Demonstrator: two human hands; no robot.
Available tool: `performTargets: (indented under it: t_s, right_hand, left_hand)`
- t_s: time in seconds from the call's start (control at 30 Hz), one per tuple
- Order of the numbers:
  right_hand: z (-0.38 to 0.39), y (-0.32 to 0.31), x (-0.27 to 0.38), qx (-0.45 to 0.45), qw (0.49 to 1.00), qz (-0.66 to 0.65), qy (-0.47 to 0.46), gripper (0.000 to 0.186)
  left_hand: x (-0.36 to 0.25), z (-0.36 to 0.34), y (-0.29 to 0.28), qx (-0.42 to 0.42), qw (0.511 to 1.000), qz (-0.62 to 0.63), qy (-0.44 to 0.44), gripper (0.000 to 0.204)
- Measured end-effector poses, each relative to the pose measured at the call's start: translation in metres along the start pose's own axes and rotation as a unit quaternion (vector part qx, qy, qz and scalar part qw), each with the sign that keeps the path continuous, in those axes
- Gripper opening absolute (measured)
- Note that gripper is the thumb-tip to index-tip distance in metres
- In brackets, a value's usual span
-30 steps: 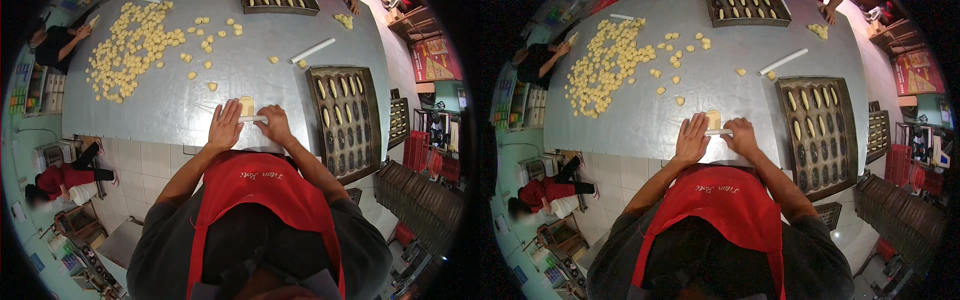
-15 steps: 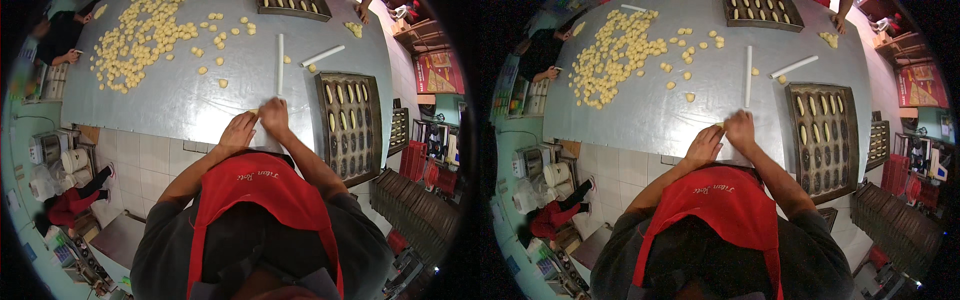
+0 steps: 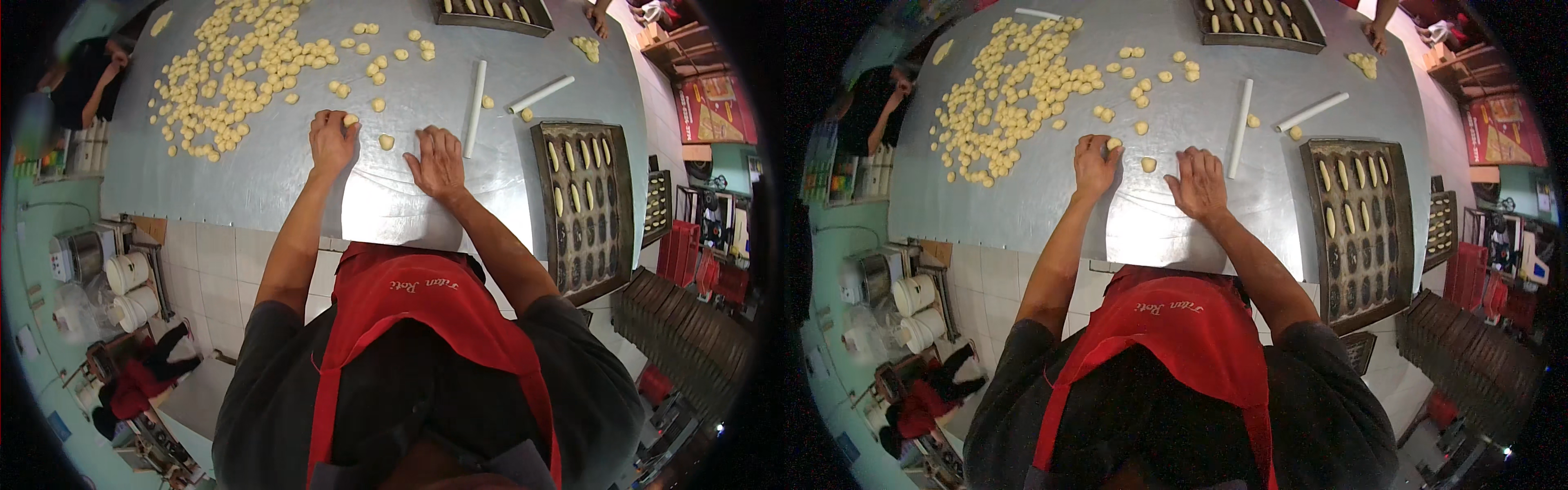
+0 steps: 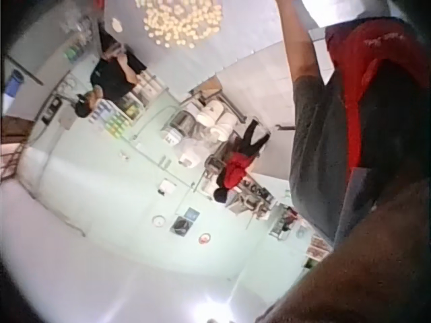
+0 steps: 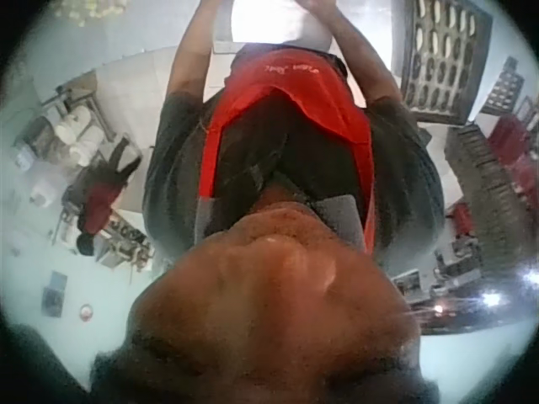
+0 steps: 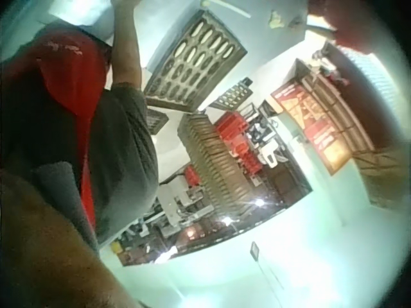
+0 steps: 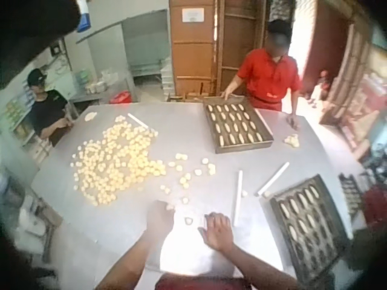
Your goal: The recorder shapes pieces of bread dough and places them onto a baking tray.
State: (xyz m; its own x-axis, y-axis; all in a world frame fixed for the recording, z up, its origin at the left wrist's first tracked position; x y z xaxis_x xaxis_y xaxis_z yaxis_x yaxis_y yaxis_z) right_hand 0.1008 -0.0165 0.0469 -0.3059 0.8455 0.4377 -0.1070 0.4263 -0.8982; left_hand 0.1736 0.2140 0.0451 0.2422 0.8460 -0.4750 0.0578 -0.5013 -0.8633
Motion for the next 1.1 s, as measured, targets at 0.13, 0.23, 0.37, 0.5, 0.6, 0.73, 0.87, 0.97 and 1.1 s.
performTargets:
  t_s: [0.13, 0.23, 0.37, 0.5, 0.6, 0.73, 0.87, 0.97, 1.1]
  right_hand:
    - [0.06, 0.006, -0.001, 0.009, 0.985, -0.161, -0.063, 0.054]
    - [0.102, -0.015, -0.029, -0.012, 0.995, -0.094, 0.006, 0.038]
    - [0.111, -0.047, -0.057, -0.056, 0.99, -0.127, -0.003, 0.025]
    - [0.167, -0.129, -0.19, -0.186, 0.933, -0.194, 0.237, 0.027]
    - [0.242, -0.243, -0.259, -0.412, 0.851, -0.234, 0.228, 0.046]
    - [0.335, -0.235, -0.408, -0.369, 0.877, -0.065, 0.301, 0.038]
    - [0.274, -0.204, -0.379, -0.111, 0.901, 0.153, 0.39, 0.028]
    - [0.174, -0.187, -0.277, -0.245, 0.933, -0.049, 0.258, 0.024]
    - [0.018, -0.079, -0.176, -0.119, 0.967, -0.183, 0.132, 0.041]
  left_hand:
    - [-0.003, -0.003, 0.021, 0.123, 0.968, 0.185, -0.114, 0.035]
    - [-0.047, 0.031, 0.043, 0.179, 0.934, 0.293, -0.098, 0.02]
    - [-0.031, 0.036, 0.08, 0.133, 0.957, 0.252, -0.046, 0.017]
    - [-0.028, 0.012, 0.056, 0.104, 0.939, 0.323, -0.058, 0.016]
    - [-0.059, 0.02, 0.036, 0.122, 0.943, 0.298, -0.087, 0.016]
    - [-0.061, 0.052, 0.075, 0.162, 0.889, 0.411, -0.12, 0.019]
    - [-0.057, 0.101, 0.078, 0.141, 0.91, 0.356, -0.159, 0.018]
    - [-0.097, 0.101, 0.105, 0.18, 0.904, 0.371, -0.11, 0.027]
    - [-0.183, 0.06, 0.103, 0.243, 0.945, 0.202, -0.086, 0.032]
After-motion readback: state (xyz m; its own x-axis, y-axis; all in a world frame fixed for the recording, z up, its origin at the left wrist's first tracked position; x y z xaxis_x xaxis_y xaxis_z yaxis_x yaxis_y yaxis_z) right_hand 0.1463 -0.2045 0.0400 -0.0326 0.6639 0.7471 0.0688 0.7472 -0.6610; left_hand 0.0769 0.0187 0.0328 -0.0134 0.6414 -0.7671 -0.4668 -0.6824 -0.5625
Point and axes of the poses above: each hand's wrist, its own z-axis away from the middle knuckle, its own y-axis out of the palm, x = y × z, the point moved 10 cm from there along -z, towards the middle knuckle, and after that the axes turned 12 degrees about x, right-handed, at the moved point
